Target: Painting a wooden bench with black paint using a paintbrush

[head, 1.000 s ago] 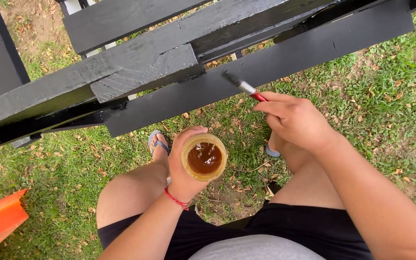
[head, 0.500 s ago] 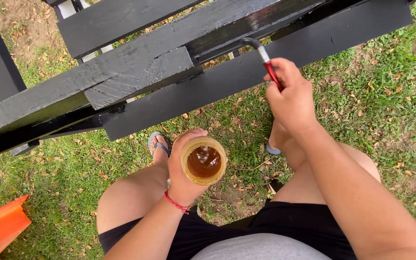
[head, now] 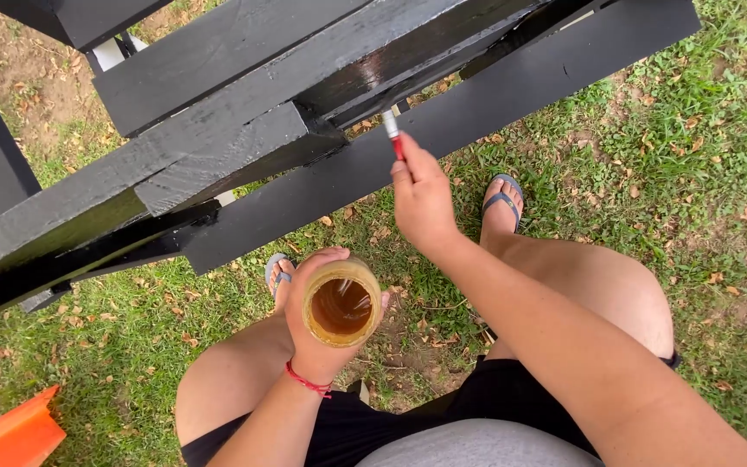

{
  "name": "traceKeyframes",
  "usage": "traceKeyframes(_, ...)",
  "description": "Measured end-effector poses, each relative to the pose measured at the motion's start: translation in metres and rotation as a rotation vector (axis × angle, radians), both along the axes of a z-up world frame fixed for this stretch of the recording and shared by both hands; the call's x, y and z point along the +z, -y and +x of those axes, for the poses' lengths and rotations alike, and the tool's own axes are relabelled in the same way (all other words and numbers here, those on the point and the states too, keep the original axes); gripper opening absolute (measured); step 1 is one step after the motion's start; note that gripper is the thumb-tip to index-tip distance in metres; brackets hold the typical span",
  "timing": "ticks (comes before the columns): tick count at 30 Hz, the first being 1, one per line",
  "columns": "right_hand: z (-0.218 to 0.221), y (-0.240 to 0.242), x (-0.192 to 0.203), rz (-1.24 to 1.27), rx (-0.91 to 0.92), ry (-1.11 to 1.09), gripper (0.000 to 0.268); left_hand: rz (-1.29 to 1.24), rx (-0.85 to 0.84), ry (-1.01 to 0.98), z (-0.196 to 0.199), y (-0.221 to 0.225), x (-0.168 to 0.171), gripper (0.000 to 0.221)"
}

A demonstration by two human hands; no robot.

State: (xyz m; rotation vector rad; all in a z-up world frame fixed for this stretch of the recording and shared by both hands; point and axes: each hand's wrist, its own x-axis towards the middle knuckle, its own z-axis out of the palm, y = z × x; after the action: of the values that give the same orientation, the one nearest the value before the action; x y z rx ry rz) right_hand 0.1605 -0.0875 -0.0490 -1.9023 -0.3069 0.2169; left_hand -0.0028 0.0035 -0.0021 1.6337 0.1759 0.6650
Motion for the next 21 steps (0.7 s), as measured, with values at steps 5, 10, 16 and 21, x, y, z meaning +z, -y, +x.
traceKeyframes(5, 0.000, 0.018, -0.013, -0.139, 0.149, 0.062, 0.036, 0.097, 0.058, -0.017, 0.000, 0.001, 0.003, 0.067)
traceKeyframes(10, 0.003, 0.042, -0.001, -0.209, 0.289, 0.024, 0.029, 0.007, 0.009, 0.017, -0.001, -0.001, 0.000, 0.073)
traceKeyframes(16, 0.026, 0.033, 0.027, -0.128, 0.156, 0.029, 0.024, 0.098, 0.067, -0.005, -0.001, 0.004, 0.002, 0.063)
traceKeyframes(21, 0.022, 0.058, 0.039, -0.155, 0.067, 0.017, 0.028, 0.076, 0.067, -0.016, -0.001, 0.004, 0.004, 0.064)
